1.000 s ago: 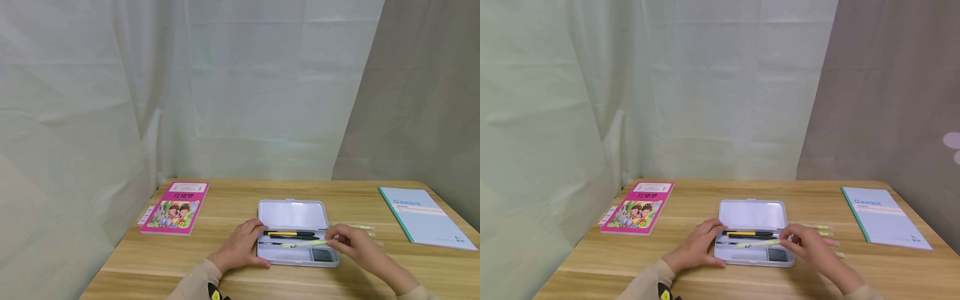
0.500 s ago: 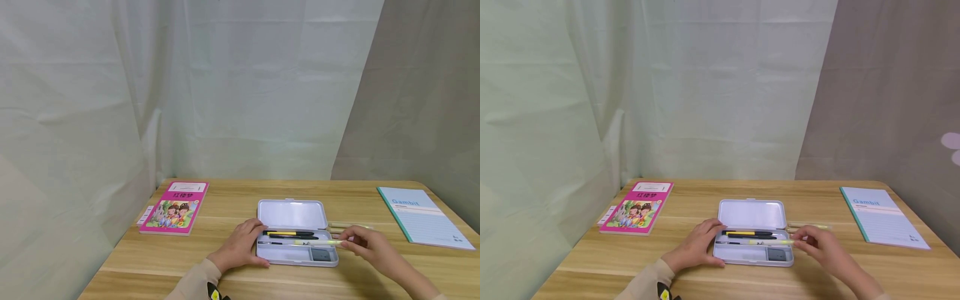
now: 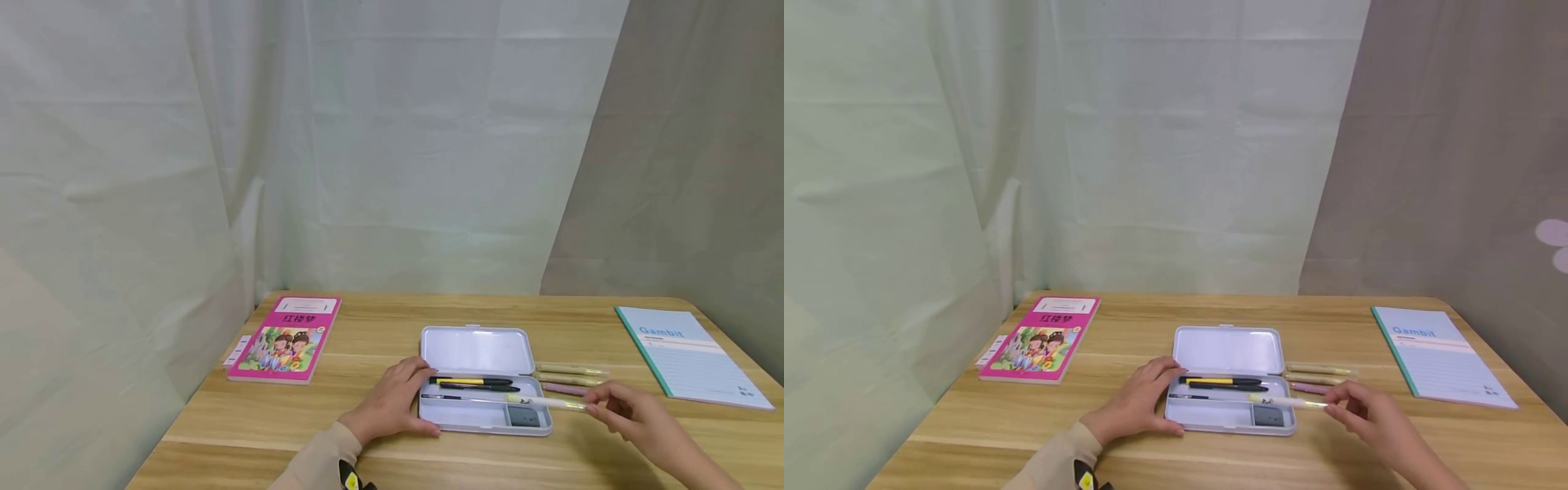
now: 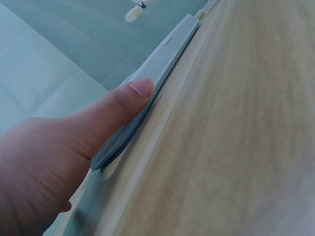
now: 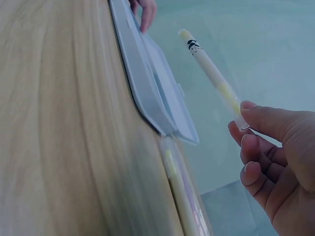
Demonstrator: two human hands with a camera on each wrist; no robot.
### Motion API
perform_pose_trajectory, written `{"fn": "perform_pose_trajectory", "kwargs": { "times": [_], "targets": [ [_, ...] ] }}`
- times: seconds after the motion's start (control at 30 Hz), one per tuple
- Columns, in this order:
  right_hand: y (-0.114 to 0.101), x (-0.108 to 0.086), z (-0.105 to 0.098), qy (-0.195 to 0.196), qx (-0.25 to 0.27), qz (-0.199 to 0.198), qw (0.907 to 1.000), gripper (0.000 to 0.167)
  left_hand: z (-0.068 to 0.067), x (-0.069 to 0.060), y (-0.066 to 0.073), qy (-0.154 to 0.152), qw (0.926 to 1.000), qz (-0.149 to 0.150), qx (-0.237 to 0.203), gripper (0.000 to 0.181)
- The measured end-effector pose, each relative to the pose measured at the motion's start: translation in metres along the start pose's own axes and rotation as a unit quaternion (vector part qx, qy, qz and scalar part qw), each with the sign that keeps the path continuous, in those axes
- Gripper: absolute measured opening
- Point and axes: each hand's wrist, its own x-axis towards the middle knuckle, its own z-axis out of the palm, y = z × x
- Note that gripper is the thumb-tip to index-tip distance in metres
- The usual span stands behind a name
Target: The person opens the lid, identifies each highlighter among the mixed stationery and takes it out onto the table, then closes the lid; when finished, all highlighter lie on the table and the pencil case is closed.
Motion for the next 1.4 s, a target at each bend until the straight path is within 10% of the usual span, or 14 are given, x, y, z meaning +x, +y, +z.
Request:
{"fn": "perform_pose_trajectory", "kwargs": {
  "times": [0.87,1.4],
  "targets": [
    [0.035,-0.027,-0.016,0.028,0.004,0.016,0.9995,0.016,-0.001,0.001,0.0,-0.002,1.0,0.001,-0.005,0.094],
    [0.049,-0.038,-0.023,0.022,-0.047,0.097,0.9939,0.004,0.001,-0.001,-0.002,0.004,1.0,0.006,-0.006,0.094]
  ]
}}
